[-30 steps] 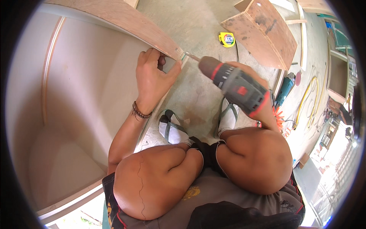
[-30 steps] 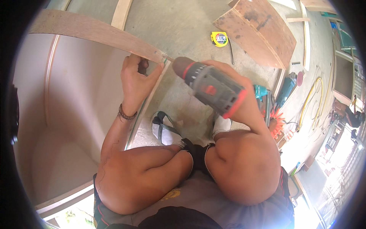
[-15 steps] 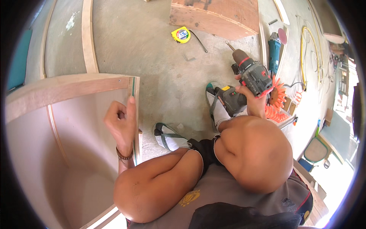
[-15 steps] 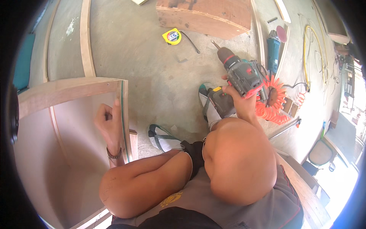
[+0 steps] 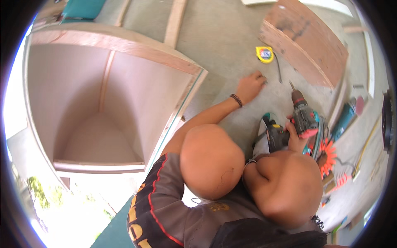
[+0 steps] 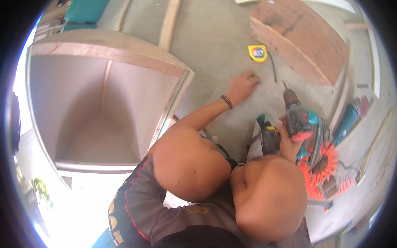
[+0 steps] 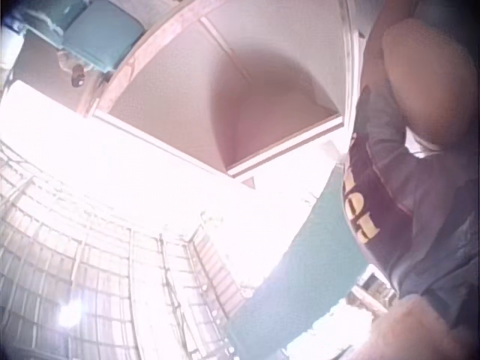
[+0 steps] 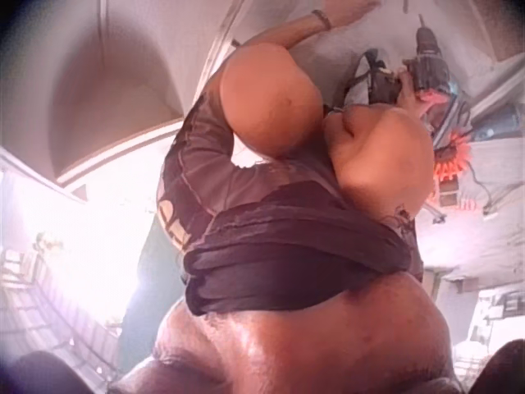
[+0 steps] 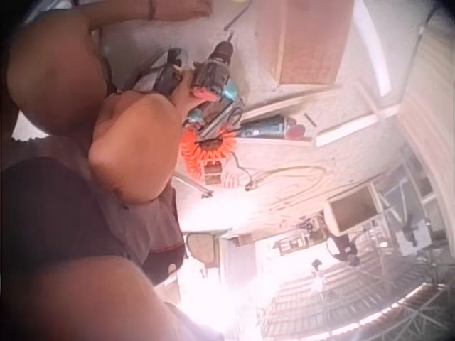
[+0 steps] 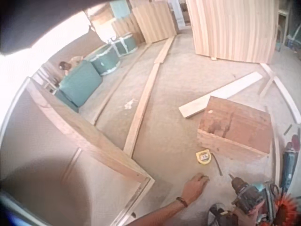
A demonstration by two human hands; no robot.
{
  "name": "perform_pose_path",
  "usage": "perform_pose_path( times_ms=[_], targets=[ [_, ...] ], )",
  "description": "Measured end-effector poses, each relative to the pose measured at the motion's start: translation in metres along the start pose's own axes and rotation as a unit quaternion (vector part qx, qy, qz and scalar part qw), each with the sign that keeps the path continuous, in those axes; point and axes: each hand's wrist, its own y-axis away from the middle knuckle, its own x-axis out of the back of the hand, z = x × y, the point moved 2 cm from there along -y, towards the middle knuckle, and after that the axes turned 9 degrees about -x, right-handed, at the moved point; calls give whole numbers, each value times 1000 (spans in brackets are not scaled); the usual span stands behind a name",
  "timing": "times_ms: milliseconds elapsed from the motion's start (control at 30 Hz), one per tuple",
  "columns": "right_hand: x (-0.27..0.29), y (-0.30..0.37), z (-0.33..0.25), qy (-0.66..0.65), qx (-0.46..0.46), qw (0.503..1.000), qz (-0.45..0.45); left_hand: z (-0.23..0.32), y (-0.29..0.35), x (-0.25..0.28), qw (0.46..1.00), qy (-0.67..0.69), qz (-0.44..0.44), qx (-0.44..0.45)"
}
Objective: The person assembles a wooden furniture piece by attaching a wooden strip to the frame. They use a nail gun to secure the strip, then use a power drill to drive screws into the wood. Finally, they use an angle grinder to smooth the surface of the assembled piece.
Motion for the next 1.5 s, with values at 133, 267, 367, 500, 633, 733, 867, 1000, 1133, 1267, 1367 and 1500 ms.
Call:
perform_pose_path(
  times_ms=[133, 267, 367, 500, 633, 733, 867, 1000, 1133, 1267, 1367, 1500],
  targets=[
    [13, -10, 25, 1, -31, 998, -47, -13, 18, -8, 998, -44, -2, -41],
    [18, -38, 24, 6, -32, 997, -66, 10, -4, 12, 1000, 18, -5, 7],
    [15, -48, 22, 20, -33, 995, -89, 43, -18, 73, 987, 130, 49, 74],
    [14, -60, 16, 46, -47, 989, -130, 61, -19, 135, 929, 295, 72, 212],
    [17, -73, 4, 79, -46, 984, -155, 84, 0, 158, 869, 434, 114, 209],
    [11, -72, -8, 104, -46, 977, -182, 96, 8, 193, 840, 481, 18, 250],
    [-5, -63, -42, 159, -32, 962, -219, 83, -5, 211, 881, 424, 63, 198],
    [-43, -57, -92, 114, 23, 951, -285, 62, -16, 209, 785, 534, 217, 226],
    [-89, -22, -191, 176, 103, 935, -291, 49, -30, 234, 702, 600, 330, 195],
    [-128, -11, -255, 334, 257, 871, -251, 60, -40, 292, 651, 669, 343, 104],
    [-171, 15, -283, 450, 337, 804, -195, 61, -33, 335, 627, 680, 375, 72],
    [-211, 42, -301, 533, 330, 757, -184, 30, -11, 363, 618, 689, 368, 93]
  ],
)
